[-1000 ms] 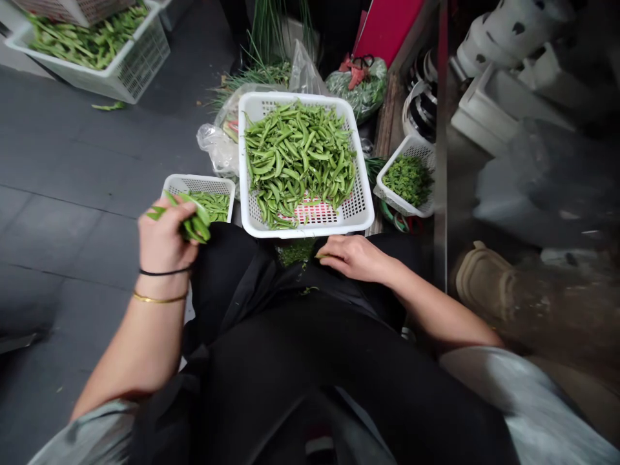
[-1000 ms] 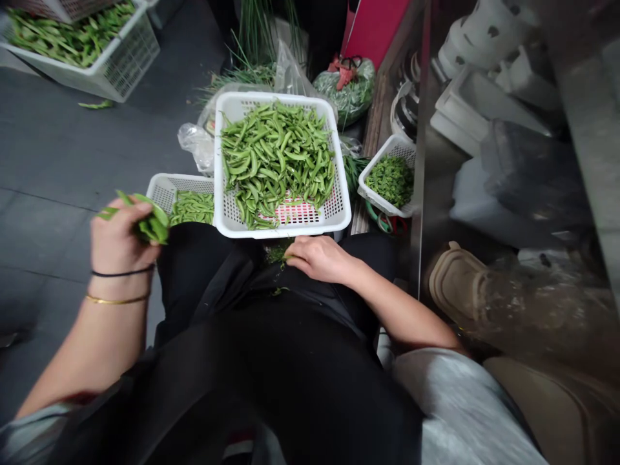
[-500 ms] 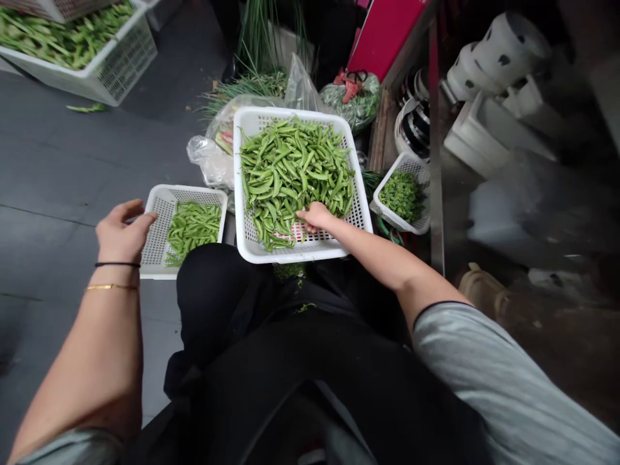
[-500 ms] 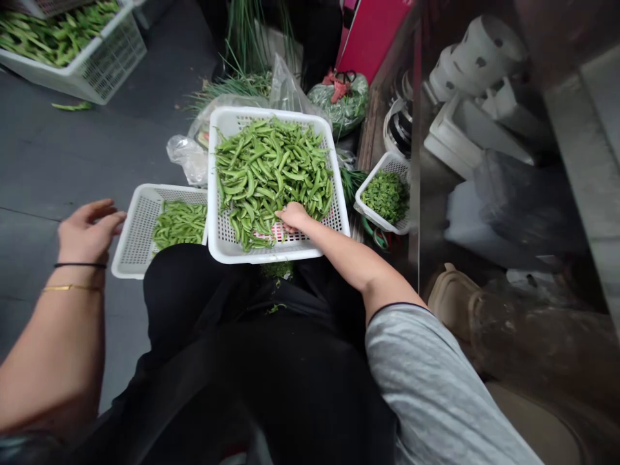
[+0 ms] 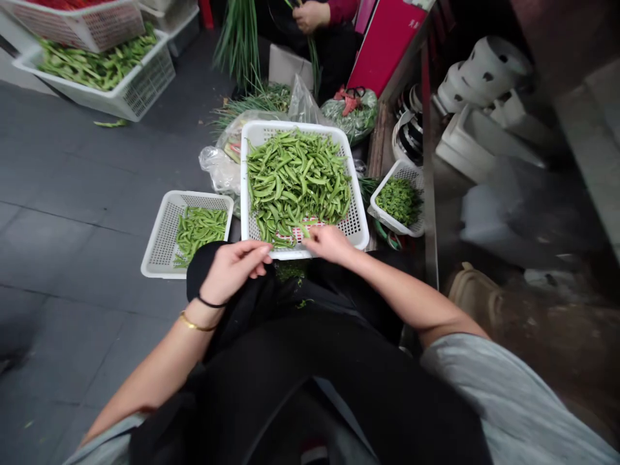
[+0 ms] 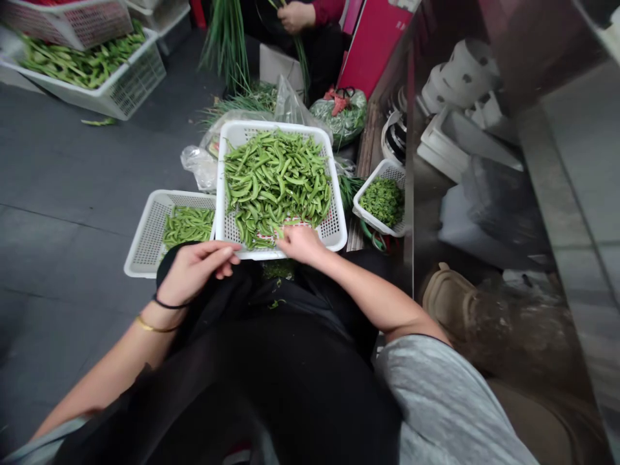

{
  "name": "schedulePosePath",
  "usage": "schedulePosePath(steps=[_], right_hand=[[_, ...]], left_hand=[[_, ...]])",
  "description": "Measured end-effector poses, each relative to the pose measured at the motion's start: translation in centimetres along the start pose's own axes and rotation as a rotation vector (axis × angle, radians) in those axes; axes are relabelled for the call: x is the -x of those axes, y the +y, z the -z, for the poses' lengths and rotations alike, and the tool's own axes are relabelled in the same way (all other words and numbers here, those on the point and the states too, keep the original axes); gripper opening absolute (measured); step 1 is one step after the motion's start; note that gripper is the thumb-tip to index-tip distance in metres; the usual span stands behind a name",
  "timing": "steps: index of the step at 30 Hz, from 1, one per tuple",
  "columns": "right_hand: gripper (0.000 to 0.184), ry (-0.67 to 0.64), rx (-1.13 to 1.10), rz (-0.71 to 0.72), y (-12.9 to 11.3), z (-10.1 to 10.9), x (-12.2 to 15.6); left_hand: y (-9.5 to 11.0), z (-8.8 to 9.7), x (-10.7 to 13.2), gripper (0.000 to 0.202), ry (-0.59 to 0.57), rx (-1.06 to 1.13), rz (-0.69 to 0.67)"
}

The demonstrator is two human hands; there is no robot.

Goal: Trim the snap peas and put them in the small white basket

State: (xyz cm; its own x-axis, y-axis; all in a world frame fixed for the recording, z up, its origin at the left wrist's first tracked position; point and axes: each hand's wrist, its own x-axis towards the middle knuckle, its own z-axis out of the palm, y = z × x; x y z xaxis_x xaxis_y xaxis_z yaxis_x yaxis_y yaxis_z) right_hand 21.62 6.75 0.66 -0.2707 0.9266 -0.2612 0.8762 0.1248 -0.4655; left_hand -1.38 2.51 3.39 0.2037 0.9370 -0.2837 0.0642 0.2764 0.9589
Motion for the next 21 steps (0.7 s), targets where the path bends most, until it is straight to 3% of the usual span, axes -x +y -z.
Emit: schedulePosePath(steps=[2, 5, 9, 12, 14, 18, 19, 20, 21], right_hand=[[0.026, 0.069, 0.242, 0.234, -2.0, -0.4, 3.0], [0.031, 0.129, 0.356, 0.436, -3.4, -1.0, 5.6], [0.034, 0.173, 0.143, 0.626, -2.1, -0.7, 6.1], [0.032, 0.113, -0.126, 0.73, -1.2, 0.1, 6.0], [0.031, -0.025, -0.277, 0.715, -1.3, 0.6, 6.2], [0.03, -0.621, -0.691, 0.509, -1.7, 1.1, 6.4], [0.03, -0.717, -0.797, 0.429, -1.5, 1.1, 6.5], [0.031, -0.742, -0.889, 0.347, -1.1, 1.2, 6.4], [0.032, -0.686, -0.968, 0.274, -0.6, 1.4, 6.4]], left_hand=[[-0.6, -2.3, -0.7, 0.033, -0.068, 0.058, 0.07], [-1.5, -4.1, -1.2, 0.032, -0.079, 0.235, 0.131], [-1.8, -3.9, -0.6, 0.032, -0.092, 0.44, 0.232], [-1.6, -3.6, 0.1, 0.031, -0.123, 0.454, 0.227], [-1.5, -3.7, 0.4, 0.028, -0.141, 0.406, 0.184], [-1.1, -3.8, 0.8, 0.024, -0.304, 0.277, 0.118], [-0.9, -3.8, 0.8, 0.024, -0.366, 0.254, 0.119], [-0.7, -3.6, 0.9, 0.024, -0.422, 0.235, 0.127], [-0.5, -3.5, 0.9, 0.023, -0.466, 0.22, 0.139]])
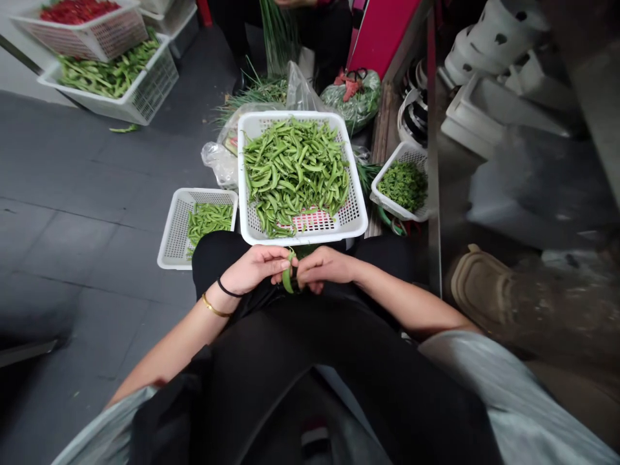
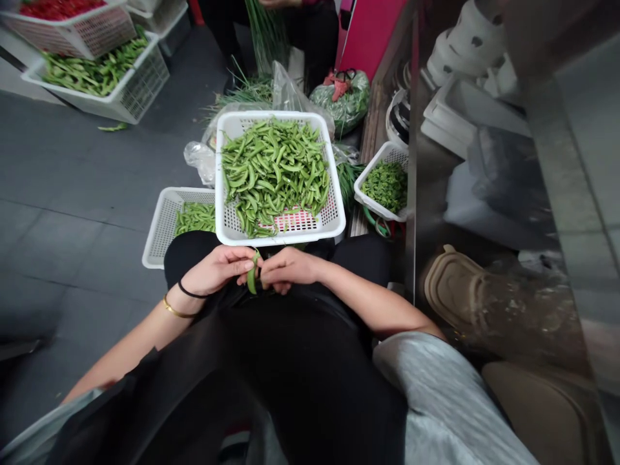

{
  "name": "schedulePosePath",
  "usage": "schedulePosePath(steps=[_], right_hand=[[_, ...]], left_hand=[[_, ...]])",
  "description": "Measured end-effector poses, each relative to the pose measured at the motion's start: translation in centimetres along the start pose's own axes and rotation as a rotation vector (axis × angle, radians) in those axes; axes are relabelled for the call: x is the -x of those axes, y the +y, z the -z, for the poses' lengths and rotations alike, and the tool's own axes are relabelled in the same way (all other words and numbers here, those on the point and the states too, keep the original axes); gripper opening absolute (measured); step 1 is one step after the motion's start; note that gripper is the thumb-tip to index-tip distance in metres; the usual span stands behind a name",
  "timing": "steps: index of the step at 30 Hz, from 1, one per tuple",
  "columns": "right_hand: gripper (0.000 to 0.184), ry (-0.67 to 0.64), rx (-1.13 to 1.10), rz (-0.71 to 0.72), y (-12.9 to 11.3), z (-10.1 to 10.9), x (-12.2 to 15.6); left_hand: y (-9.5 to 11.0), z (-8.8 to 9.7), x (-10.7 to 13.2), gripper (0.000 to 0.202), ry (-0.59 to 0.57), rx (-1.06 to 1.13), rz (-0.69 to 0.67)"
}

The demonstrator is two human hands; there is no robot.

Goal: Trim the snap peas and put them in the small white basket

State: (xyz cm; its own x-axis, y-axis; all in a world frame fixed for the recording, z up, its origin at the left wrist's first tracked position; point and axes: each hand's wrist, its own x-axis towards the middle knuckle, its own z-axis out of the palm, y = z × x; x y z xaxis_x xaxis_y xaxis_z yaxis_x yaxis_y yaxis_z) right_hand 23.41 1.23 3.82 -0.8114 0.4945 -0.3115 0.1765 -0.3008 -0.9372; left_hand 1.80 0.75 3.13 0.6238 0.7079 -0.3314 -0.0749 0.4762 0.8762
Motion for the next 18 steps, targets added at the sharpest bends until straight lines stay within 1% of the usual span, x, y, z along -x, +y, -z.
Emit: schedulePosePath(steps=[2, 3, 4, 6, 8, 9, 11, 13, 15, 16, 17, 18], right_hand=[[0.033, 0.259, -0.057, 0.048, 0.1, 1.1, 0.9], [0.033, 0.385, -0.028, 0.08, 0.0, 1.6, 1.4], [0.033, 0.483, 0.052, 0.111, -0.1, 2.0, 1.8], [0.031, 0.619, 0.366, 0.199, -0.6, 2.0, 2.4], [0.032, 0.668, 0.779, 0.318, -1.1, 1.1, 2.2], [0.034, 0.658, 0.969, 0.373, -1.3, 0.5, 1.9], [0.03, 0.552, 1.244, 0.42, -1.5, -0.9, 1.1], [0.027, 0.414, 1.361, 0.39, -1.6, -1.7, 0.5], [0.028, 0.342, 1.313, 0.36, -1.6, -1.8, 0.2], [0.027, 0.314, 1.218, 0.35, -1.6, -1.8, 0.1], [0.029, 0.292, 1.071, 0.339, -1.6, -1.7, 0.0], [0.03, 0.268, 0.878, 0.326, -1.5, -1.7, -0.1]], left_hand=[[0.3, 0.2, 0.3, 0.023, -0.041, -0.003, 0.035], [0.4, 0.3, 0.5, 0.024, -0.045, 0.007, 0.049], [0.5, 0.3, 0.6, 0.024, -0.045, 0.023, 0.06], [0.4, 0.4, 0.8, 0.025, -0.043, 0.061, 0.079], [0.3, 0.4, 0.8, 0.026, -0.053, 0.083, 0.098], [0.2, 0.3, 0.8, 0.027, -0.054, 0.085, 0.103], [0.2, 0.2, 0.6, 0.029, -0.058, 0.05, 0.103], [0.5, 0.0, 0.6, 0.03, -0.081, -0.093, 0.072], [1.0, -0.3, 0.7, 0.025, -0.093, -0.372, -0.039], [1.2, -0.6, 0.9, 0.021, -0.087, -0.535, -0.127], [1.5, -0.9, 1.1, 0.018, -0.071, -0.682, -0.229], [1.7, -1.2, 1.3, 0.017, -0.045, -0.793, -0.329]])
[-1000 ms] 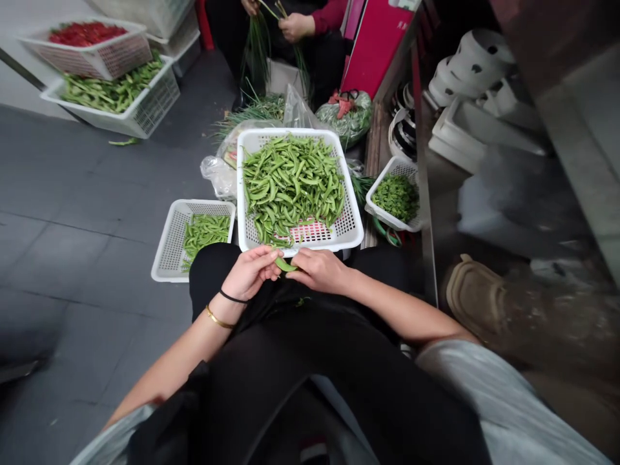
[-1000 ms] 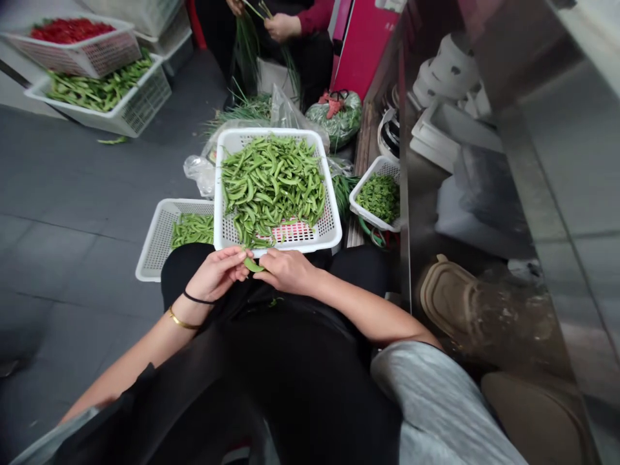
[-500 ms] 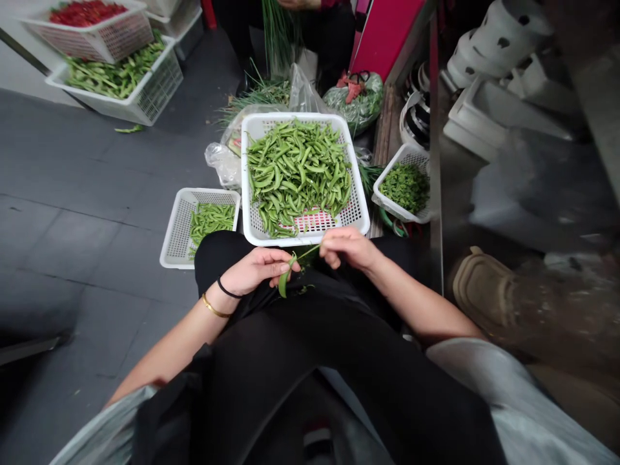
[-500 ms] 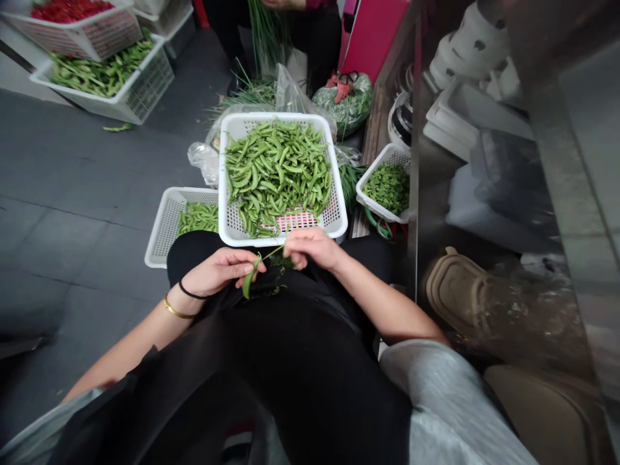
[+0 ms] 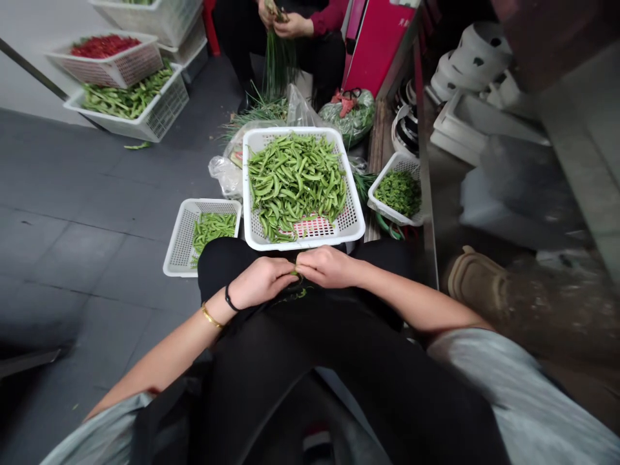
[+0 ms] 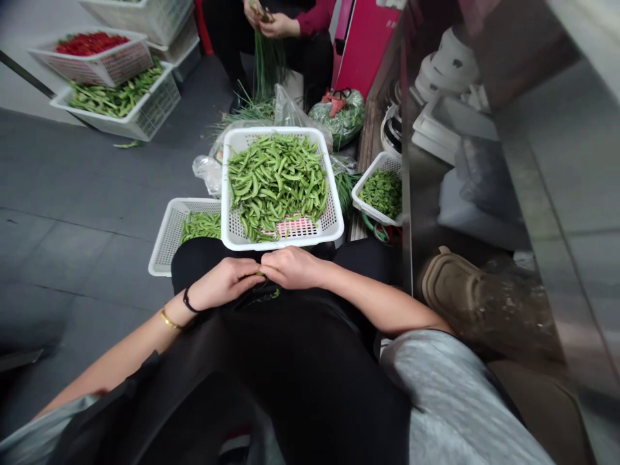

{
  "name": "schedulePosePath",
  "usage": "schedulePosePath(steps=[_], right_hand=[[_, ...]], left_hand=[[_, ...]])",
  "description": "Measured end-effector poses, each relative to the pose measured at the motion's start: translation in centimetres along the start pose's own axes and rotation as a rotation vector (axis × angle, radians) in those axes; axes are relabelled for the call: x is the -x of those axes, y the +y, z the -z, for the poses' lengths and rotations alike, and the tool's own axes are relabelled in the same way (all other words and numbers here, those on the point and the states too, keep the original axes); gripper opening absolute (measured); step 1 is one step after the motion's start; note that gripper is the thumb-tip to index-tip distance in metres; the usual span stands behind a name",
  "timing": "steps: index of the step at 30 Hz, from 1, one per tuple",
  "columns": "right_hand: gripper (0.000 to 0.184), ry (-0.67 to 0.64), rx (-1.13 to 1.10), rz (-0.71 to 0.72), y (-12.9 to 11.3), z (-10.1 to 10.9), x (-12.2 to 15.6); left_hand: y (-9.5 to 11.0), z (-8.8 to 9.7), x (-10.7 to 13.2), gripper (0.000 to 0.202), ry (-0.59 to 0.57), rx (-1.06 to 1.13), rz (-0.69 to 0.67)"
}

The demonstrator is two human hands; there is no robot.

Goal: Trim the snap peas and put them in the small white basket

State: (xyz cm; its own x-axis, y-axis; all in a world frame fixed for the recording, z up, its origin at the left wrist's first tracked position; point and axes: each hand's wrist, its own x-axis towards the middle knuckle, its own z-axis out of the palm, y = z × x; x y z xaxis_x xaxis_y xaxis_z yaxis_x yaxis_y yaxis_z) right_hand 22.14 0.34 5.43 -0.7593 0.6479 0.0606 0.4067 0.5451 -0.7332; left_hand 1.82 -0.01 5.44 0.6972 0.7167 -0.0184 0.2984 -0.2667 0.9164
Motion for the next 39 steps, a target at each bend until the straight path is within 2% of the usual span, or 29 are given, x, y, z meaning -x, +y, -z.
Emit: schedulePosePath(steps=[2, 4, 6, 8, 10, 12, 13, 15, 16, 18, 20, 21, 22, 24, 26, 29, 32, 34, 36, 37, 39], right_hand=[[0.034, 0.042, -0.424, -0.087, 0.1, -0.5, -0.1], [0.036, 0.166, -0.703, -0.158, 0.1, -1.4, -0.3], [0.036, 0.306, -0.716, -0.179, 0.0, -2.2, -0.1], [0.033, 0.376, -0.589, -0.193, 0.2, -2.3, 0.6], [0.033, 0.309, -0.477, -0.223, 0.8, -1.6, 1.7], [0.03, 0.072, -0.377, -0.28, 1.8, -0.1, 2.7], [0.028, -0.081, -0.308, -0.328, 2.4, 0.7, 3.1], [0.031, -0.318, -0.177, -0.451, 3.9, 2.3, 2.7], [0.036, -0.359, -0.126, -0.512, 4.7, 3.0, 2.0], [0.044, -0.259, -0.012, -0.626, 6.6, 3.9, -0.7], [0.055, -0.025, 0.18, -0.736, 8.6, 4.1, -4.5], [0.054, 0.029, 0.262, -0.817, 9.7, 4.0, -6.4], [0.05, 0.048, 0.277, -0.892, 10.6, 3.9, -8.1], [0.039, 0.058, 0.262, -0.945, 12.1, 3.6, -10.4], [0.03, 0.052, 0.202, -0.952, 12.7, 3.3, -10.7], [0.029, 0.037, 0.064, -0.931, 11.3, 2.6, -8.0], [0.029, 0.012, -0.098, -0.863, 7.6, 0.9, -4.0], [0.027, -0.033, -0.278, -0.726, 4.8, -0.4, -1.9], [0.027, -0.092, -0.366, -0.533, 2.6, -1.2, -0.9], [0.029, -0.082, -0.368, -0.457, 1.8, -1.2, -0.6], [0.029, 0.021, -0.291, -0.368, 0.7, -0.6, -0.6]], left_hand=[[0.7, -0.4, 0.2, 0.017, 0.117, -0.099, -0.096], [1.0, -1.0, 0.3, 0.018, 0.261, 0.011, -0.061], [0.9, -1.2, 0.2, 0.019, 0.413, 0.288, 0.043], [0.4, -0.8, -0.2, 0.02, 0.561, 0.595, 0.125], [-0.5, 0.4, -0.5, 0.02, 0.713, 0.794, 0.147], [-1.6, 1.9, -0.6, 0.018, 0.817, 0.898, 0.167], [-2.2, 2.5, -0.6, 0.017, 0.824, 0.946, 0.191], [-3.2, 3.2, -0.5, 0.016, 0.753, 1.046, 0.244], [-3.6, 3.2, -0.5, 0.015, 0.691, 1.093, 0.265], [-4.0, 2.5, -0.5, 0.015, 0.569, 1.155, 0.292], [-4.0, 1.4, -0.7, 0.013, 0.495, 1.15, 0.32], [-3.8, 1.0, -0.8, 0.011, 0.472, 1.119, 0.337], [-3.7, 0.7, -0.9, 0.012, 0.461, 1.075, 0.35], [-3.5, 0.4, -0.9, 0.02, 0.458, 0.988, 0.363], [-3.7, 0.3, -0.7, 0.025, 0.439, 0.939, 0.397], [-4.5, 0.0, -0.6, 0.03, 0.418, 0.917, 0.479], [-5.2, -1.0, -1.2, 0.037, 0.476, 0.861, 0.497], [-5.0, -1.7, -1.7, 0.038, 0.486, 0.811, 0.471], [-4.5, -2.0, -1.8, 0.034, 0.432, 0.792, 0.427], [-4.1, -1.9, -1.7, 0.033, 0.38, 0.796, 0.4], [-3.3, -1.5, -1.2, 0.032, 0.228, 0.822, 0.354]])
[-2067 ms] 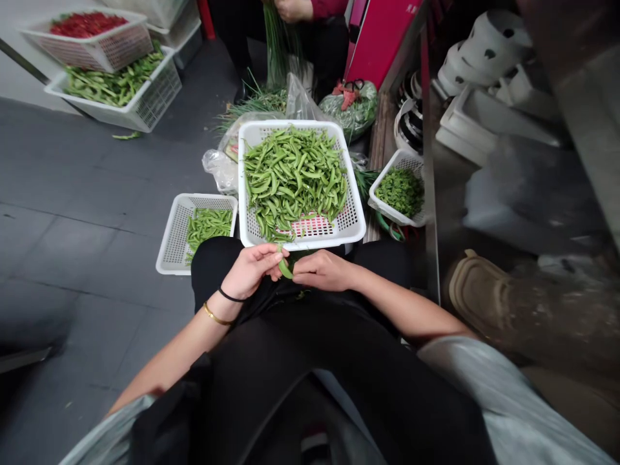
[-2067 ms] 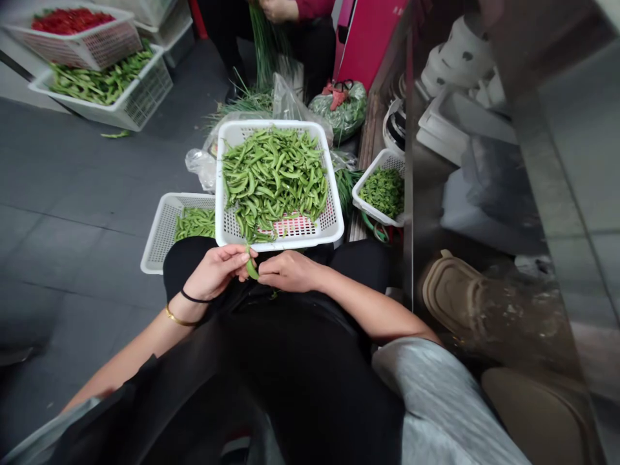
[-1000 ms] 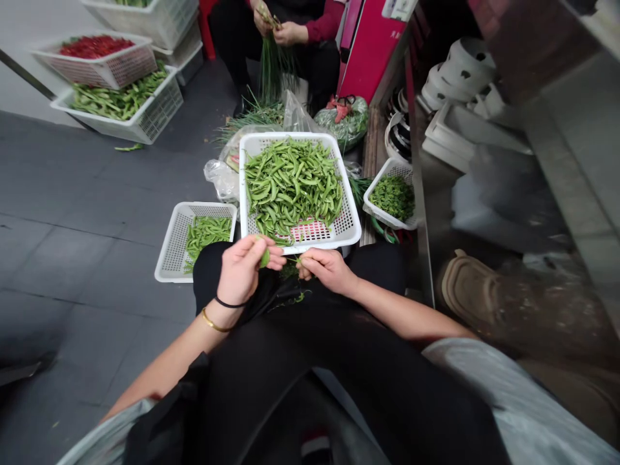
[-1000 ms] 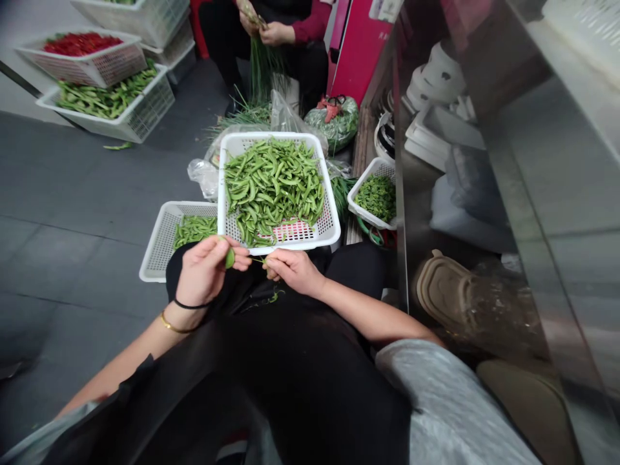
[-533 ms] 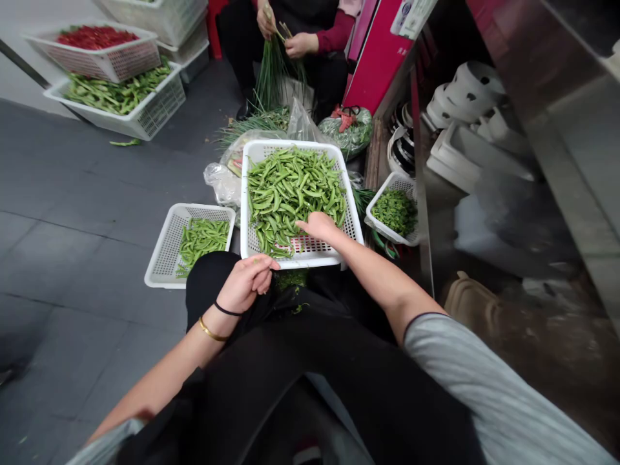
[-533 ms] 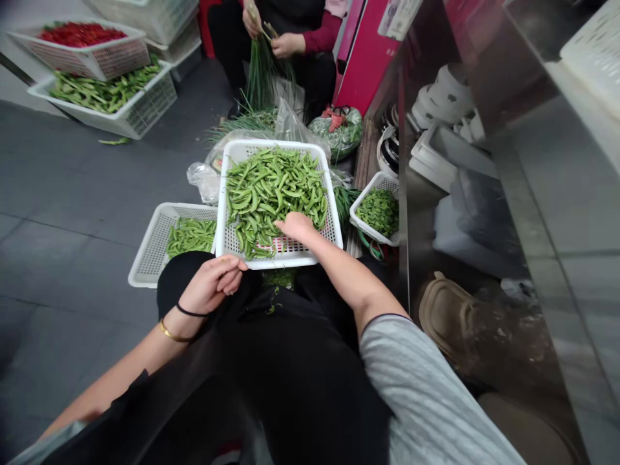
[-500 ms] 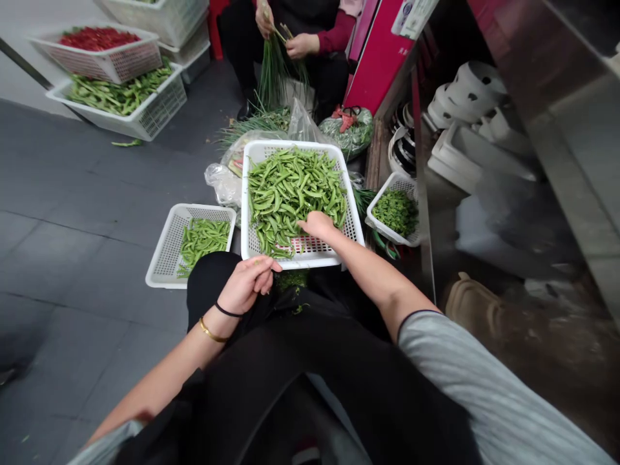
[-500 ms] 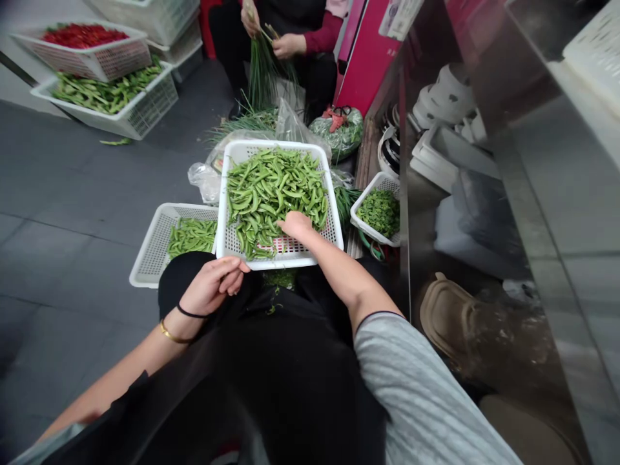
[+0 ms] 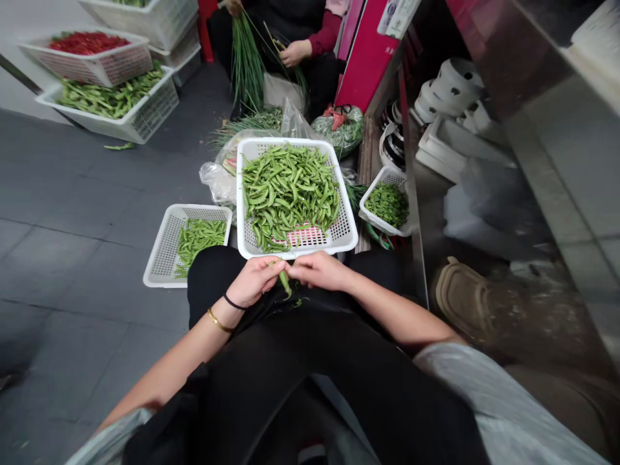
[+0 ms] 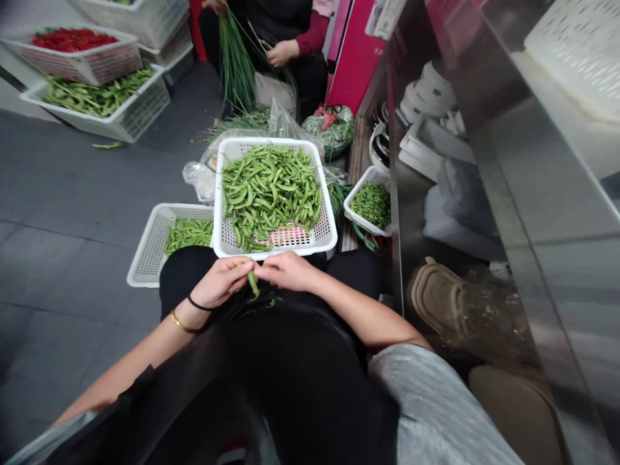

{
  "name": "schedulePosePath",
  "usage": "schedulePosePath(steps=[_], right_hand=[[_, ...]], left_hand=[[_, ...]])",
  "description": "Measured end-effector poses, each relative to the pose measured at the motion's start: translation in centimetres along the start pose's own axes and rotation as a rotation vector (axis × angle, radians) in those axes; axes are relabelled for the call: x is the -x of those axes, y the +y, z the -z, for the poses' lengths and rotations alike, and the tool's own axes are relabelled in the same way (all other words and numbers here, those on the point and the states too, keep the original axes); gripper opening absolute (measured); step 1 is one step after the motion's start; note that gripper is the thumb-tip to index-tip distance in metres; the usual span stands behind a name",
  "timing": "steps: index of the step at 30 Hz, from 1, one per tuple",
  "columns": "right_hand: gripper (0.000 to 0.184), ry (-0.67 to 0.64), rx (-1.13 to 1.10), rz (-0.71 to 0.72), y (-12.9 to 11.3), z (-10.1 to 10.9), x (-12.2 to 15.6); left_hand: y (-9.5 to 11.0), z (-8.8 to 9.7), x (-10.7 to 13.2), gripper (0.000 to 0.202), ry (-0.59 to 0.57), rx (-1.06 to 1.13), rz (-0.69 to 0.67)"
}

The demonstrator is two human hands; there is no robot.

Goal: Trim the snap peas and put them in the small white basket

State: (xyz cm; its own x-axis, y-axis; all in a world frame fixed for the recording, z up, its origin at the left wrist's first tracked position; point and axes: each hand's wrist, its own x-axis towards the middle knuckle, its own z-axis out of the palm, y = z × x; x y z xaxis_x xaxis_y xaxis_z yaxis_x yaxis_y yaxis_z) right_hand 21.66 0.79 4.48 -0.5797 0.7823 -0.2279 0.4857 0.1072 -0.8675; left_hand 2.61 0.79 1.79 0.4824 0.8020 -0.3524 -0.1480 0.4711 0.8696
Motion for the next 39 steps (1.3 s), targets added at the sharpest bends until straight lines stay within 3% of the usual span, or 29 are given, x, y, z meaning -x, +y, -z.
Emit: schedulePosePath(steps=[3, 6, 9, 13, 16, 20, 24, 26, 29, 33, 39], right_hand=[[0.021, 0.106, 0.114, 0.171, -1.2, 1.1, -0.1], [0.022, 0.07, 0.258, 0.371, -1.8, 1.1, -0.2], [0.024, 0.179, 0.504, 0.414, -1.8, -0.1, -0.1], [0.03, 0.445, 0.819, 0.342, -1.4, -0.9, 0.8], [0.027, 0.494, 0.747, 0.339, -1.1, 0.9, 2.2], [0.021, 0.388, 0.543, 0.196, -1.0, 2.9, 3.1], [0.029, 0.195, 0.506, 0.184, -1.1, 1.5, 1.6], [0.018, 0.09, 0.557, 0.238, -1.0, 0.6, 0.6], [0.025, 0.034, 0.512, 0.333, -0.8, 0.2, -0.1], [0.028, 0.114, 0.406, 0.43, -0.8, -0.2, -0.1], [0.032, 0.428, 0.714, 0.337, 0.0, -2.2, -0.8]], left_hand=[[1.0, 0.1, 1.4, 0.036, -0.226, -0.004, 0.072], [1.3, -0.1, 2.3, 0.039, -0.299, 0.014, 0.111], [0.7, -0.8, 2.3, 0.037, -0.252, 0.117, 0.138], [-0.3, -0.9, 1.4, 0.032, -0.021, 0.308, 0.101], [-0.4, 0.1, 1.3, 0.03, 0.187, 0.242, -0.041], [0.0, 0.6, 2.0, 0.025, 0.335, 0.016, -0.243], [0.5, 0.3, 2.6, 0.022, 0.329, -0.166, -0.301], [0.7, 0.4, 3.0, 0.022, 0.318, -0.259, -0.302], [1.2, 0.7, 3.7, 0.02, 0.186, -0.448, -0.238], [1.1, 0.0, 3.6, 0.024, -0.029, -0.515, -0.134], [-1.0, -2.6, 1.8, 0.033, 0.093, -0.07, -0.054]])
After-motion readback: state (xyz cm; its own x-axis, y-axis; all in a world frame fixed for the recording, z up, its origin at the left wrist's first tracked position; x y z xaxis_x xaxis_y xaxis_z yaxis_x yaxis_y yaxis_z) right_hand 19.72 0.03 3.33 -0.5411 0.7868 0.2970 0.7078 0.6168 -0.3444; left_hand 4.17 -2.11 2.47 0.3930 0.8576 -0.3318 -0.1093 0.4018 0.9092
